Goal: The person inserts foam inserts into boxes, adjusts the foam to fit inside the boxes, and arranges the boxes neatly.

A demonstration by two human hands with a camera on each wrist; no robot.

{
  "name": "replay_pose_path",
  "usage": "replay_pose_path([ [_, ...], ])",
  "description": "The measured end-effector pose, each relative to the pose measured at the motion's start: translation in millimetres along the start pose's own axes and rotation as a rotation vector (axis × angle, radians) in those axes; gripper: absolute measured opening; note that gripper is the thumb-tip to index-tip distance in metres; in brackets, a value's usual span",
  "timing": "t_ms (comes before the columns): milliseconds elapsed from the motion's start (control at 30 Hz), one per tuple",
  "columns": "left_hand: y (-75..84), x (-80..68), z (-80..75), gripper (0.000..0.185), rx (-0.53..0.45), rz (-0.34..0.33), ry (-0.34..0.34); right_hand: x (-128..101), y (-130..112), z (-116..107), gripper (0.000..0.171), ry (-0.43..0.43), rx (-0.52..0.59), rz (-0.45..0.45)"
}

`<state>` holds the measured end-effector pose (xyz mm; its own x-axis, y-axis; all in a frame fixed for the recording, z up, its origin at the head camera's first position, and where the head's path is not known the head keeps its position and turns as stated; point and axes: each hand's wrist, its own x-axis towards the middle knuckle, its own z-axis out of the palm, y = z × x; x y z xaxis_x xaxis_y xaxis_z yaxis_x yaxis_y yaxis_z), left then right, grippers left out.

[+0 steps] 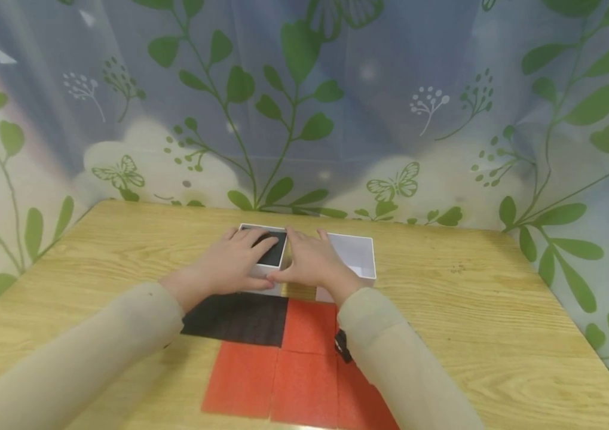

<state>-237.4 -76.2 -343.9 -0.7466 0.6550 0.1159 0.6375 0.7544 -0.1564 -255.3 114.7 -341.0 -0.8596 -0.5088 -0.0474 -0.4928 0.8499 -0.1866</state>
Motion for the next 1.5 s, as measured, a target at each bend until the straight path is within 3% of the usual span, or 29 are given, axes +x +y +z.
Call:
replay_pose_path([
  [233, 5.4, 0.8, 2.6, 0.073, -0.006, 0.074, 0.086, 0, 1, 0, 0.104, 0.0, 0.001, 0.008],
  [500, 7.3, 0.4, 2.2, 0.072, 0.011, 0.064, 0.079, 1, 0, 1, 0.105, 0.002, 0.011, 0.009],
  [567, 8.0, -1.0, 4.2, 0.067, 0.017, 0.08, 0.131, 1, 0, 1, 0.105, 0.001, 0.015, 0.008],
  [767, 10.4, -8.4, 13.1, 0.041, 0.001, 0.193, 0.402, 0, 1, 1, 0.103, 0.009, 0.017, -0.004],
  [867, 11.0, -9.9, 15.7, 0.036, -0.015, 0.207, 0.449, 0, 1, 2, 0.103, 0.023, 0.008, -0.007],
  [1233, 11.5, -10.7, 16.5, 0.041, -0.041, 0.164, 0.399, -1, 1, 2, 0.103, 0.005, 0.014, 0.009],
  [1500, -5.2, -19.0, 3.6, 0.038, -0.163, -0.053, 0.349, 1, 2, 2, 0.105, 0.006, 0.017, 0.007],
])
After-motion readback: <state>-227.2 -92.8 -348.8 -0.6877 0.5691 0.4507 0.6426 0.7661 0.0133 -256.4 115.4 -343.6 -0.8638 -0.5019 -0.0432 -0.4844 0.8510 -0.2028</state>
